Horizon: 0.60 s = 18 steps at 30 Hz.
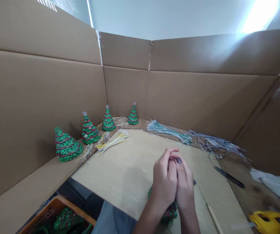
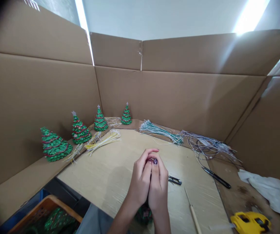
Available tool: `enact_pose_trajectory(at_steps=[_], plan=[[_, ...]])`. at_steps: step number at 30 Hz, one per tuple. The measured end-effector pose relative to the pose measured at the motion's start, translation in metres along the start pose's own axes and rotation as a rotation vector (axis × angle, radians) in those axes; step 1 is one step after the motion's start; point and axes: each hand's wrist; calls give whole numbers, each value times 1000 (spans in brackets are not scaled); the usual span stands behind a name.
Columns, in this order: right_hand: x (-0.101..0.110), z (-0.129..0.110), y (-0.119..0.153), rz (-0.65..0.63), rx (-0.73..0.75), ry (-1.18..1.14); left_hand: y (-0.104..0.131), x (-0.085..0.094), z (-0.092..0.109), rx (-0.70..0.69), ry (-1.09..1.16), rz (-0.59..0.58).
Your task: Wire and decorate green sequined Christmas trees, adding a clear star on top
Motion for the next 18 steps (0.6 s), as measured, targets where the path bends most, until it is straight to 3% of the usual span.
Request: enact_pose_trajectory(at_steps=[7,11,15,18], plan=[[2,7,2,49,-52,13,3,4,3,40,2,-59],[6,15,9,66,-74,50,4,5,-4,-17,-1,-73],[1,14,17,167,-70,84,4,5,-9,-59,9,-74],[-5,11,17,154,-22,125,3,5,-7,-41,5,-113]])
Point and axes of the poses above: each hand's wrist, its own y-axis away from the middle knuckle, its own x-axis out of the back of the hand, z = x × y, and after that the axes turned 6 degrees about y, right-handed
